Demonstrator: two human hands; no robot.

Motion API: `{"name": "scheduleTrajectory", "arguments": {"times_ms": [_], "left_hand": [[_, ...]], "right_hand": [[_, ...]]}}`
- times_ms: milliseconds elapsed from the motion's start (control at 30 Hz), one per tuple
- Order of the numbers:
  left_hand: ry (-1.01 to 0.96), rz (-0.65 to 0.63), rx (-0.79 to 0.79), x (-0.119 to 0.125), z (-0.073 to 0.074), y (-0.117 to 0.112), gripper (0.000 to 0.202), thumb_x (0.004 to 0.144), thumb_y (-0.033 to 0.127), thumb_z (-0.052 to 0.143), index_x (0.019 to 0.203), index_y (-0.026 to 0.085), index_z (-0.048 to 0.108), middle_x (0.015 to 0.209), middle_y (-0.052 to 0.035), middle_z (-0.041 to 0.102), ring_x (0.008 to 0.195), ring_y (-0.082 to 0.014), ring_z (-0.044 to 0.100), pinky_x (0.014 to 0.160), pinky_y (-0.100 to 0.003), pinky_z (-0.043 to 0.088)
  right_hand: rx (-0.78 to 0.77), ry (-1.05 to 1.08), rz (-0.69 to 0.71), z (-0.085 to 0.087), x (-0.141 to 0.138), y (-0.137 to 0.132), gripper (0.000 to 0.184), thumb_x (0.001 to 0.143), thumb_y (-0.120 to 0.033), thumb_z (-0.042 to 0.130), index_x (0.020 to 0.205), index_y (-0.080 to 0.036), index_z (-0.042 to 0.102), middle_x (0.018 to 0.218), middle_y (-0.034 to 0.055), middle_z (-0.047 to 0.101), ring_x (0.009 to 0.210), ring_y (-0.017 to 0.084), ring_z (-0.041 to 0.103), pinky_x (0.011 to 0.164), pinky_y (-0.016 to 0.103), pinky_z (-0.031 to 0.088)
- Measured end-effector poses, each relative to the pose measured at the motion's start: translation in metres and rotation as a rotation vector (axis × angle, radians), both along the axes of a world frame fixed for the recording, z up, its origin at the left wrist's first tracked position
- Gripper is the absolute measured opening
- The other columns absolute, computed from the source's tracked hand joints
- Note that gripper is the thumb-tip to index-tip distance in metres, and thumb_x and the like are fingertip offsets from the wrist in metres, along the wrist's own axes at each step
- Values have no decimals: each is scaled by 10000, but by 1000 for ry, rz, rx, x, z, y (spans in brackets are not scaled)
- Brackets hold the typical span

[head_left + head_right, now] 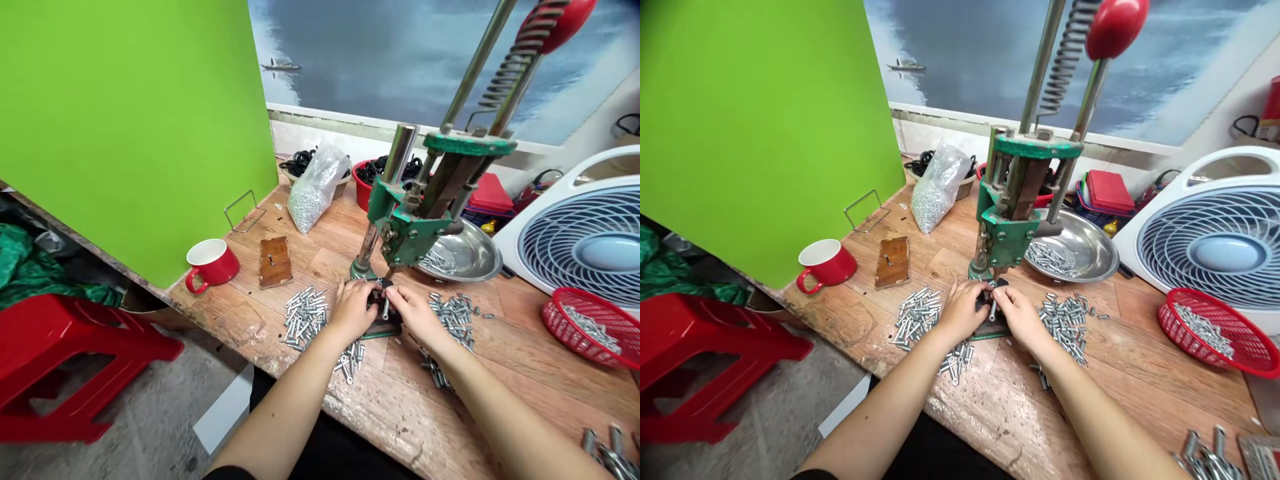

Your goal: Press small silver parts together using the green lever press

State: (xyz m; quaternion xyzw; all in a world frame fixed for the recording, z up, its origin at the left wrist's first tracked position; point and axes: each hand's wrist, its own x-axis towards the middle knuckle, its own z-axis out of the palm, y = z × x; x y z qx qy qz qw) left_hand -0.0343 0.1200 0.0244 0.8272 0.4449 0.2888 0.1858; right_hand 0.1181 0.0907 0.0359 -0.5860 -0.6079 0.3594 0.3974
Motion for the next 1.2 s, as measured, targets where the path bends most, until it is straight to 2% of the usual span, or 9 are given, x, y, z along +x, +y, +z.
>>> {"name": "scheduleTrajectory", "arguments": {"times_ms": [67, 200, 367, 533, 700, 867, 1000, 1100, 1200], "left_hand": [[-8, -1, -4, 1, 1, 0, 360, 727, 177, 582, 1066, 268, 502, 1115, 4, 579, 1147, -193, 432, 1079, -457, 154], [-1, -8, -13, 2, 1, 0, 346, 729, 177, 583, 1055, 265, 504, 1111, -2, 585, 1148, -195, 435, 1076, -464, 155], [-18, -9, 20, 3, -1, 1, 337, 726, 178, 586, 1042, 265, 504, 1098, 2, 588, 1135, -204, 444, 1070, -478, 162], [-16, -8, 16, 5, 0, 1, 356, 722, 170, 579, 1055, 266, 500, 1106, -5, 587, 1144, -206, 442, 1069, -485, 161], [11, -8, 4, 4, 2, 0, 375, 711, 161, 561, 1067, 264, 501, 1115, -11, 582, 1150, -212, 436, 1068, -483, 168], [22, -33, 44, 1, 4, -3, 452, 656, 142, 570, 1086, 261, 495, 1135, -4, 565, 1169, -210, 411, 1082, -464, 142], [33, -21, 52, 0, 6, -4, 437, 672, 263, 615, 1091, 248, 495, 1129, -26, 570, 1162, -228, 417, 1077, -479, 142], [22, -1, 60, 1, 5, -3, 370, 717, 317, 593, 1070, 242, 510, 1106, -31, 585, 1140, -222, 439, 1072, -474, 161], [14, 4, 67, 2, 4, -3, 285, 755, 287, 553, 1035, 241, 528, 1085, -22, 598, 1125, -205, 454, 1069, -451, 184]], "right_hand": [[-53, 51, 20, 3, 0, -5, 473, 833, -579, 391, 828, -135, 553, 678, 25, 511, 642, 121, 471, 605, 218, 376], [-130, 195, 24, 12, -3, -13, 487, 777, -607, 463, 801, -128, 543, 673, 17, 508, 634, 102, 460, 613, 202, 369], [-140, 235, -20, 23, -2, -21, 490, 737, -613, 508, 748, -124, 535, 670, 20, 509, 630, 99, 441, 607, 202, 348], [-155, 328, -34, 20, 2, -26, 465, 718, -586, 550, 701, -124, 495, 642, 6, 490, 594, 81, 420, 578, 188, 326], [-145, 334, -68, 14, 2, -23, 459, 743, -588, 511, 742, -130, 477, 638, 8, 513, 573, 85, 446, 561, 189, 341], [-53, 207, -150, 8, 3, -5, 426, 743, -568, 532, 785, -148, 480, 632, 15, 558, 584, 118, 495, 594, 217, 370], [13, 64, -210, 4, -4, 4, 370, 760, -525, 548, 800, -160, 514, 662, 9, 582, 605, 129, 513, 630, 231, 362], [76, -202, -289, 0, -12, 3, 369, 799, -534, 496, 783, -167, 530, 699, 10, 590, 633, 136, 526, 621, 230, 339], [162, -478, -344, -6, -18, 0, 387, 828, -548, 450, 810, -173, 543, 734, 21, 597, 682, 160, 546, 620, 238, 327]]}}
